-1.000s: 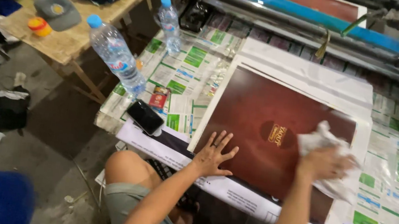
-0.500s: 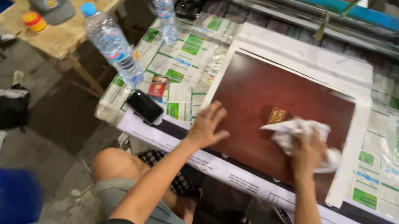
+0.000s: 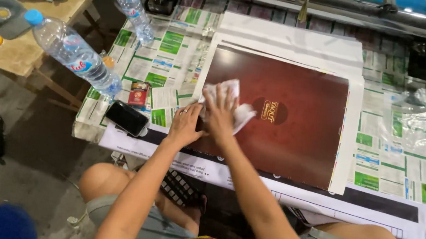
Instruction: Aligning and cleaning printed book covers or folders on a finishing machine in a print shop.
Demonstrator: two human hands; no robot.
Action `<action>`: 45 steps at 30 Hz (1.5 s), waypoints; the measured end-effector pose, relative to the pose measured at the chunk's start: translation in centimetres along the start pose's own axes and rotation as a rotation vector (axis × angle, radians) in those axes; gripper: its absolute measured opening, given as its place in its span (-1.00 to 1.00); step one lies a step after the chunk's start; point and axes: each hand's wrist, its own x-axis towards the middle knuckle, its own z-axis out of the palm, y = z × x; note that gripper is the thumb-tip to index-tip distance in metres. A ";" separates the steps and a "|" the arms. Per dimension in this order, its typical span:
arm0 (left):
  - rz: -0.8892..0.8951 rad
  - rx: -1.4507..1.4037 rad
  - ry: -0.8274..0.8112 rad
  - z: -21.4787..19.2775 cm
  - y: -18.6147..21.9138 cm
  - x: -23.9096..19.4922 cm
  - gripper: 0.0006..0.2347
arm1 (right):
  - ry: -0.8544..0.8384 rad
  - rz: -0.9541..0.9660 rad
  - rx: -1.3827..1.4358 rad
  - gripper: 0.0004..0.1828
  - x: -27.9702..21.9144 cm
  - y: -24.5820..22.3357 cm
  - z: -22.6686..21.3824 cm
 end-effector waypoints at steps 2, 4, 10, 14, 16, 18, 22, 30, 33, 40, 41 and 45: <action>-0.023 0.027 -0.016 0.5 -0.6 0.6 -0.18 | 0.028 0.012 0.036 -0.35 -1.3 -0.3 -0.9; -0.044 0.046 -0.050 0.4 -0.6 0.3 -0.18 | 0.040 0.037 0.070 -0.38 -4.1 1.0 -2.7; 0.016 -0.029 0.019 -1.6 1.1 0.5 -0.14 | -0.154 0.169 -0.137 -0.30 -17.3 18.4 -7.3; 0.015 0.000 -0.107 -1.4 -0.4 1.2 -0.20 | 0.186 0.734 -0.364 -0.38 -19.0 23.5 -8.7; 0.019 -0.014 -0.131 -0.2 -1.3 1.6 -0.24 | 0.299 1.088 -0.416 -0.32 -17.7 20.4 -7.5; -0.021 -0.142 -0.071 -0.1 -2.1 3.4 -0.40 | 0.297 0.754 -0.322 -0.37 -13.2 15.7 -5.2; -0.182 -0.261 -0.086 1.5 -2.7 4.0 -0.48 | 0.234 0.247 -0.179 -0.40 -8.4 -0.3 -1.5; -0.187 -0.168 -0.081 1.5 -0.7 2.8 -0.49 | -0.163 -0.003 0.148 -0.27 -14.3 3.0 -2.2; -0.113 -0.089 -0.045 1.5 -0.3 2.0 -0.42 | -0.009 0.280 -0.030 -0.35 -15.5 13.6 -8.1; -0.093 0.037 -0.085 -0.8 2.7 -0.1 -0.08 | 0.295 0.851 -0.388 -0.44 -18.3 25.9 -10.3; -0.067 0.061 -0.024 -0.5 2.7 -0.5 -0.12 | 0.343 0.775 -0.455 -0.53 -18.9 26.4 -7.8; 0.116 0.339 0.284 6.9 2.4 -2.0 -0.38 | 0.532 0.582 -0.187 -0.56 -17.0 21.3 -9.2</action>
